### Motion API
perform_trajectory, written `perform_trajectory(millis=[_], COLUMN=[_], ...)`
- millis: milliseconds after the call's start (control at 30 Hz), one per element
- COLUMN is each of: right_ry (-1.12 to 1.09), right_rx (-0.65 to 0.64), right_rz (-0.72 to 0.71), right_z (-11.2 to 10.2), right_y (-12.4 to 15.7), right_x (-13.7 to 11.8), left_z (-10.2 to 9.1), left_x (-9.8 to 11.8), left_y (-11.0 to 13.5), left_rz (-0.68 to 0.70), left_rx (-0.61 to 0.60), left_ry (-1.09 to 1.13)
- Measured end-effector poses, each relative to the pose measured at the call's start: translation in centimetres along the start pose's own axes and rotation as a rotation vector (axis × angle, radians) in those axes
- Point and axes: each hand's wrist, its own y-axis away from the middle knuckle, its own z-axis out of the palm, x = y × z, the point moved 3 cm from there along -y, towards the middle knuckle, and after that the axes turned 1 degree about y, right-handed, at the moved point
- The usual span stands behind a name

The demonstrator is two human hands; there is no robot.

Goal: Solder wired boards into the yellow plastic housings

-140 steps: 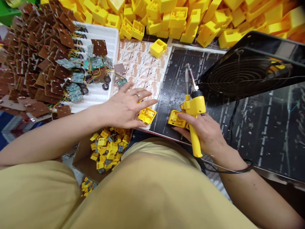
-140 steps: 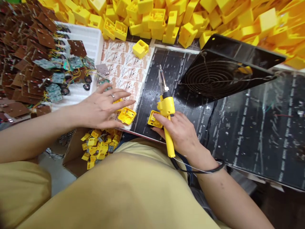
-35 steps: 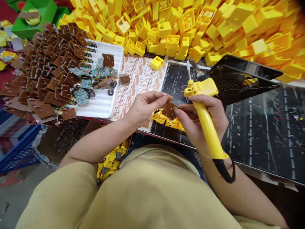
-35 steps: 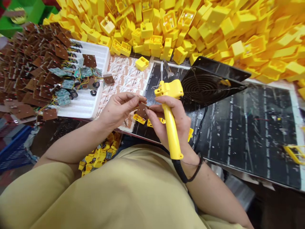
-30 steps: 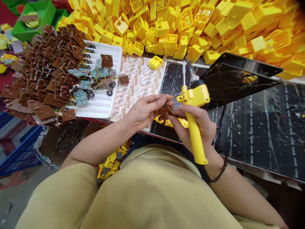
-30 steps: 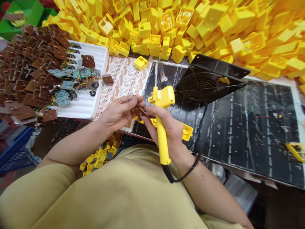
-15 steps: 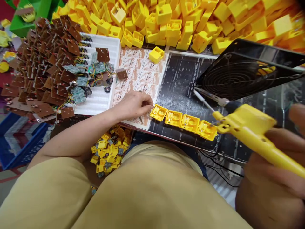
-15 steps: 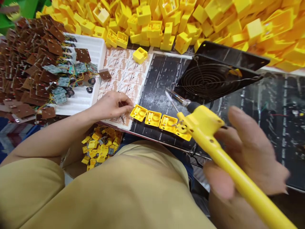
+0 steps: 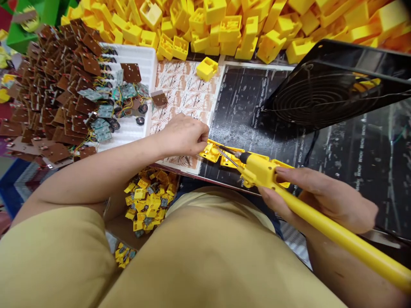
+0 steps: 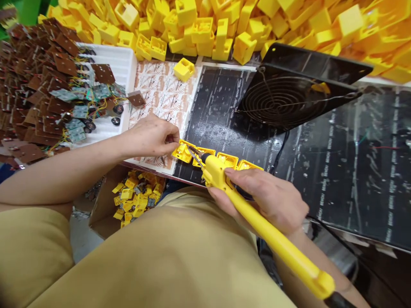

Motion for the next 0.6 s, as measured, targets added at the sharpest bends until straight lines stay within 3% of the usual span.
perform_trajectory(millis=[133,300,500,600], right_ry=[-0.045,0.000,0.068,-0.006], right_rx=[-0.018,-0.079,-0.052,-0.120], right_rz=[-0.132,-0.131,-0.255,-0.094], right_z=[0.7,1.3,1.0,0.1], right_y=[-1.0,-1.5,-1.8,-1.7], right_x=[-0.6,-0.8,-1.1,-0.6], left_z=[-0.3,-0.4,-0.5,-0.5], left_x=[0.4,0.6,0.8,0.9], left_y=[-0.1,-0.3,-0.4,-0.4], left_rz=[0.026,0.047,0.031,0.031], left_rx=[-0.010,-0.016,-0.033,-0.038], left_ry=[-0.091,-0.136,-0.144,-0.157])
